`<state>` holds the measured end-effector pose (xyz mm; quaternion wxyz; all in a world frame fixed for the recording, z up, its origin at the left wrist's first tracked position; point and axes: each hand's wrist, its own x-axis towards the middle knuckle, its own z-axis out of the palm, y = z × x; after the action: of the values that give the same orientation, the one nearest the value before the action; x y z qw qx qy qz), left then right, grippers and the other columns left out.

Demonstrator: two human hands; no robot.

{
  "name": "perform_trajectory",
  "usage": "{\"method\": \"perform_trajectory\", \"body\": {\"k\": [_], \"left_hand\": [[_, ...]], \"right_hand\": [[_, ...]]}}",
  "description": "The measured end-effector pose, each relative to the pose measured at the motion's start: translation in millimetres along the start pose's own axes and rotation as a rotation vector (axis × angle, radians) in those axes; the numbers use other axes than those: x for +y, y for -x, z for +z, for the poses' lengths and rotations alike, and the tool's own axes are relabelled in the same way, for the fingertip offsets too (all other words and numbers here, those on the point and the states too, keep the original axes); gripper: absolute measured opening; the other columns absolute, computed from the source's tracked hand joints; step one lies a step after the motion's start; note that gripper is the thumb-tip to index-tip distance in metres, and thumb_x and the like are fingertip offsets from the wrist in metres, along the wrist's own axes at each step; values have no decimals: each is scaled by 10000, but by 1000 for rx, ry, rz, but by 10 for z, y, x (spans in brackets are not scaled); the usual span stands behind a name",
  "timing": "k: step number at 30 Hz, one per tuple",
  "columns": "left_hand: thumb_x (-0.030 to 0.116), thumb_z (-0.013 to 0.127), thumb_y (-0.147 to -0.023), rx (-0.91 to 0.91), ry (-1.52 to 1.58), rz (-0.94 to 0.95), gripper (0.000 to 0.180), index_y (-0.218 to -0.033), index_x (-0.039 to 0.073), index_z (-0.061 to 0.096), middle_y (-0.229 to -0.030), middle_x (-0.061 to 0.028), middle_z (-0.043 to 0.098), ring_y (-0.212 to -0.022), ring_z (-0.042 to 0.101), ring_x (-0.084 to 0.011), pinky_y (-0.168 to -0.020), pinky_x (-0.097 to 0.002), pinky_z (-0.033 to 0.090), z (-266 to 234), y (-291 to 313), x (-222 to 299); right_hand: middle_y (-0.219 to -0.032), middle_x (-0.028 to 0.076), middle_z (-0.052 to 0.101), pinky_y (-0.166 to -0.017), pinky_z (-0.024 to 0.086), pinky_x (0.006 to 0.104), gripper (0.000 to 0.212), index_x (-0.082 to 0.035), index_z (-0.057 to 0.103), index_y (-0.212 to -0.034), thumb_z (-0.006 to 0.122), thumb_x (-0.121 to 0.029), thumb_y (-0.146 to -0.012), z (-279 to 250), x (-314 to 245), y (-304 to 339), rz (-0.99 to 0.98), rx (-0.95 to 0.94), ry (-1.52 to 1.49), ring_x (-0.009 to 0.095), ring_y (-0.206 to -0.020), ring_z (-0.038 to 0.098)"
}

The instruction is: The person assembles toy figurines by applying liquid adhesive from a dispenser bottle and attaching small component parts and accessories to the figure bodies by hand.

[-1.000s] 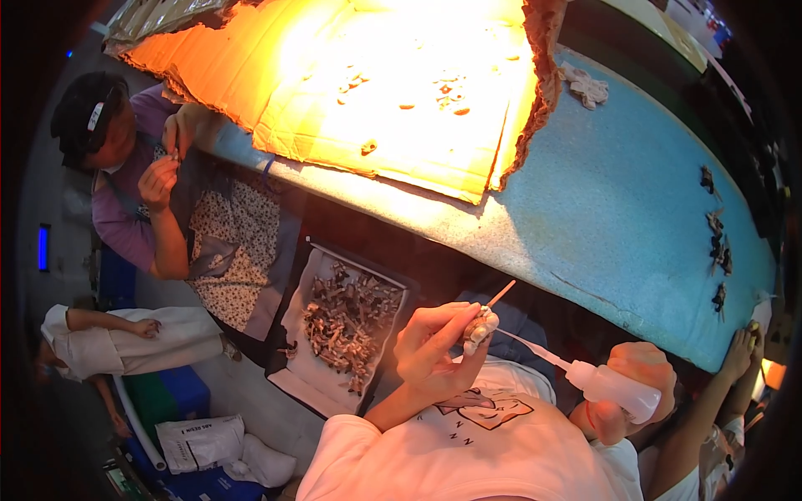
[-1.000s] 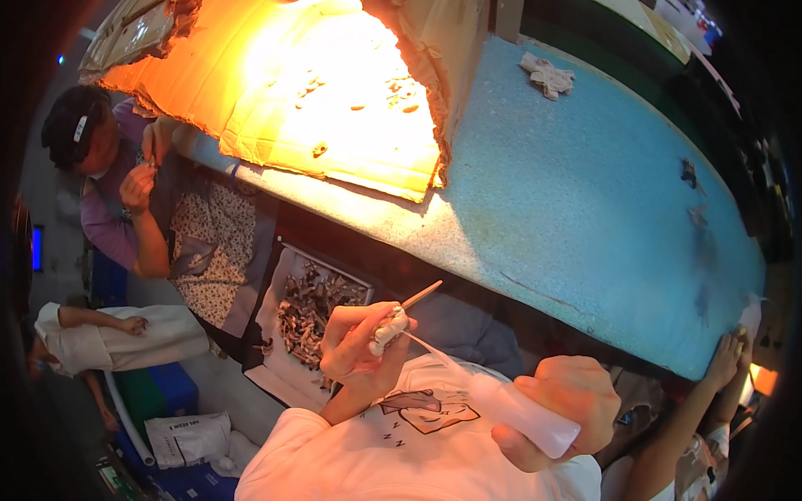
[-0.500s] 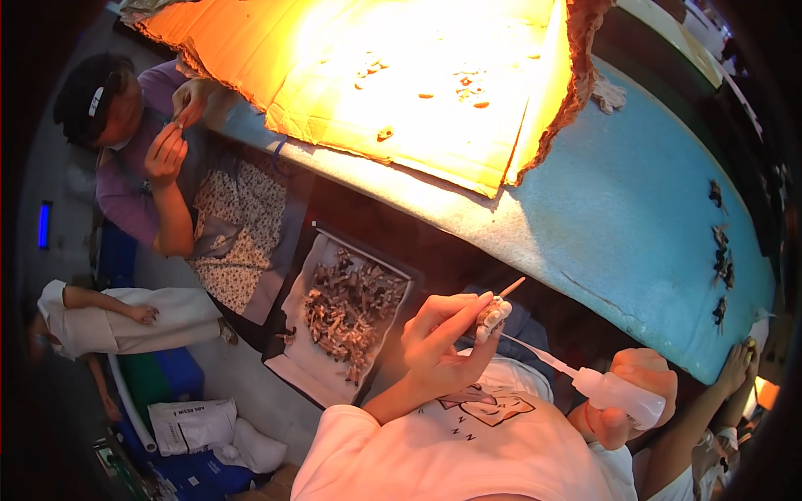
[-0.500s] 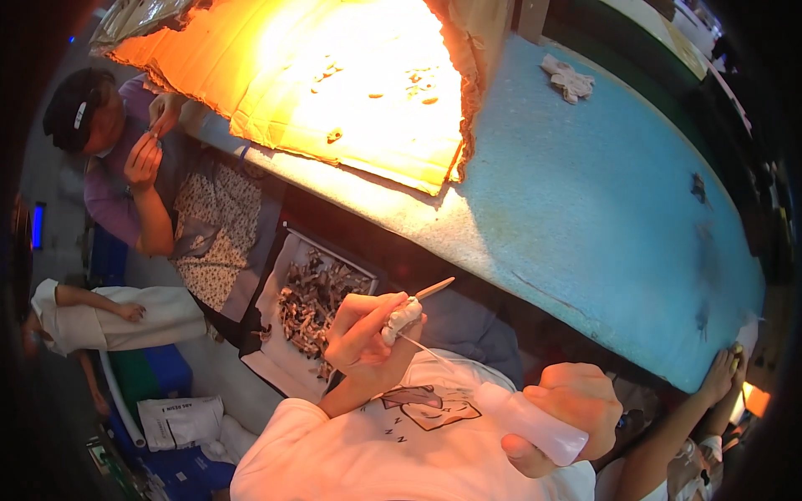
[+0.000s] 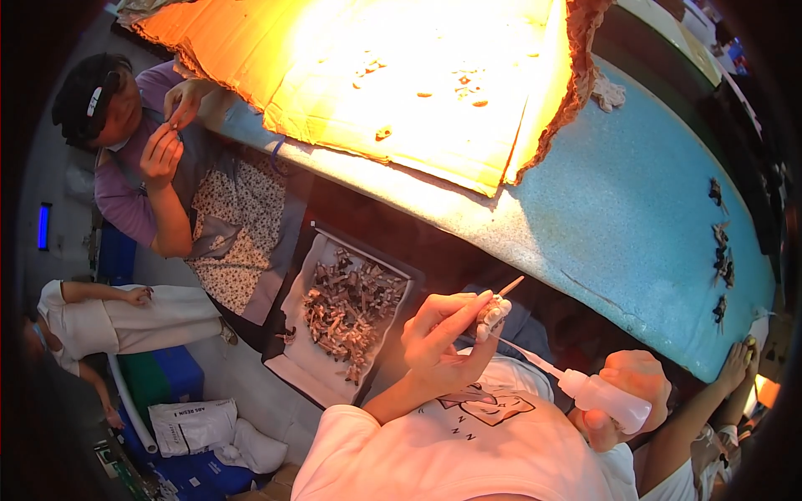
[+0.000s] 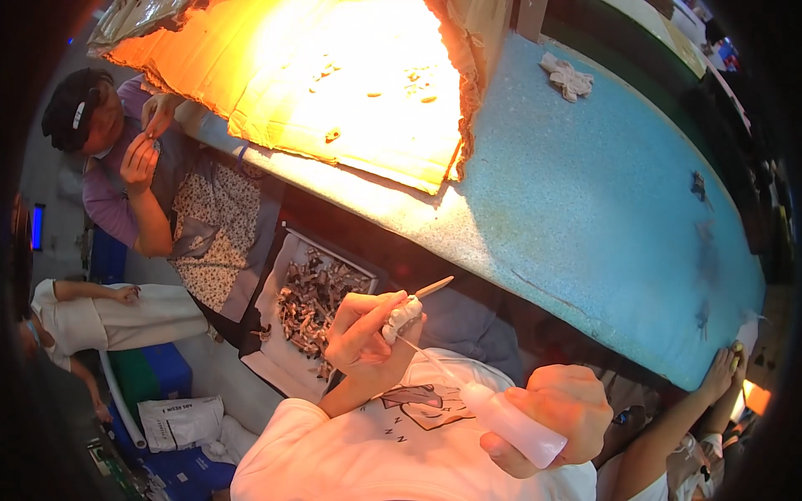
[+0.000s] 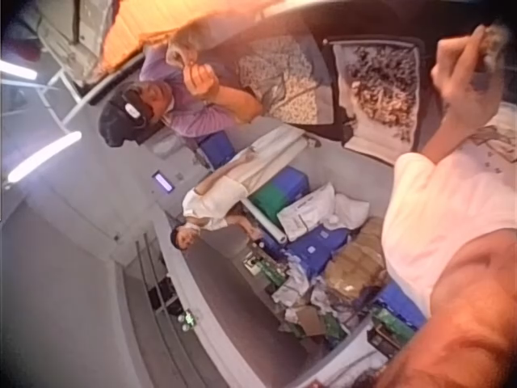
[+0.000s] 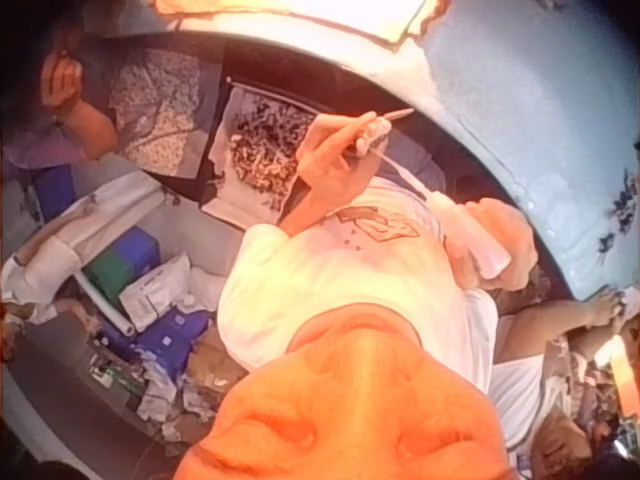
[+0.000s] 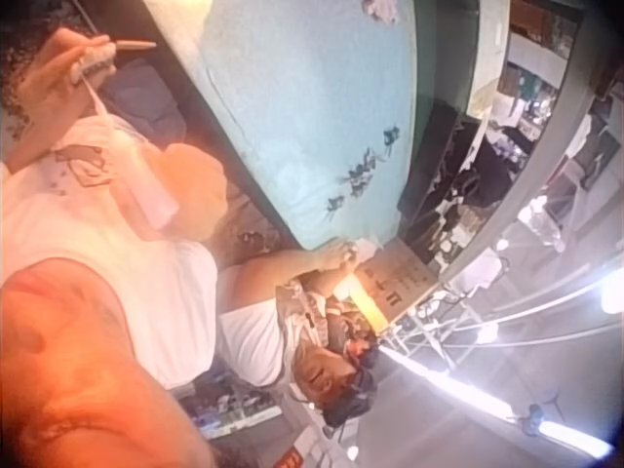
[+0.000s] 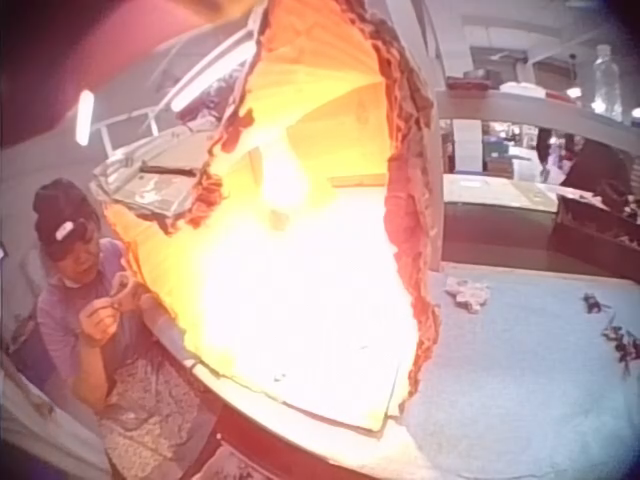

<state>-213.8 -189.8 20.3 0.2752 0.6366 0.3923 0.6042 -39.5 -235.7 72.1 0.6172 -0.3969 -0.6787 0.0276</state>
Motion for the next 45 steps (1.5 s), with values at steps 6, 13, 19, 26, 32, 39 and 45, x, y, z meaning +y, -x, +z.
{"method": "perform_trajectory", "body": {"k": [6, 13, 19, 26, 32, 39, 45], "left_hand": [[-107, 656, -622, -14, 45, -35, 365, -977, -32, 618, -857, -107, 573, -701, 609, -136, -575, -202, 503, -9, 10, 7], [-113, 660, -618, -45, 111, -137, 383, -989, -22, 620, -857, -101, 580, -652, 562, -88, -570, -190, 460, -28, 29, 41], [-116, 663, -618, -52, 172, -182, 387, -991, -22, 620, -855, -96, 575, -669, 556, -88, -589, -194, 461, -12, 46, 37], [-114, 666, -623, -47, 136, -163, 378, -988, -28, 618, -862, -95, 574, -647, 540, -80, -565, -185, 448, -10, 39, 28], [-109, 666, -628, -42, 160, -142, 372, -989, -30, 618, -868, -95, 574, -649, 536, -80, -560, -185, 445, 0, 42, 22], [-107, 660, -635, -32, 164, -180, 366, -990, -30, 618, -865, -94, 571, -647, 531, -80, -561, -183, 440, -6, 54, 30], [-111, 656, -630, -36, 169, -181, 371, -990, -32, 618, -857, -89, 569, -640, 529, -78, -565, -182, 437, -27, 56, 9]], "right_hand": [[-512, 45, 518, -338, 275, 235, 344, 22, 564, -745, 715, -264, -626, 1, -15, -30, 90, 72, -78, 135, -362, 381], [-510, 60, 525, -331, 272, 238, 364, 35, 550, -749, 723, -251, -606, -107, 52, -25, 66, -133, -134, 134, -348, 369], [-520, 58, 537, -326, 280, 236, 360, 30, 555, -750, 720, -257, -611, -25, -5, -50, 108, 15, -17, 138, -334, 375], [-498, 49, 528, -324, 283, 233, 352, 33, 553, -749, 714, -252, -621, -63, 60, -60, -11, -130, -69, 138, -337, 394], [-482, 37, 520, -315, 267, 231, 363, 28, 553, -770, 714, -262, -622, -175, 52, -14, 66, -165, -28, 131, -325, 383], [-513, 54, 547, -326, 297, 234, 350, 32, 544, -763, 713, -248, -638, -27, 42, -19, 16, -28, -43, 139, -343, 406], [-576, 66, 576, -350, 321, 240, 365, 31, 554, -766, 719, -269, -639, -69, 36, 23, 54, -53, -8, 151, -380, 427]]}}
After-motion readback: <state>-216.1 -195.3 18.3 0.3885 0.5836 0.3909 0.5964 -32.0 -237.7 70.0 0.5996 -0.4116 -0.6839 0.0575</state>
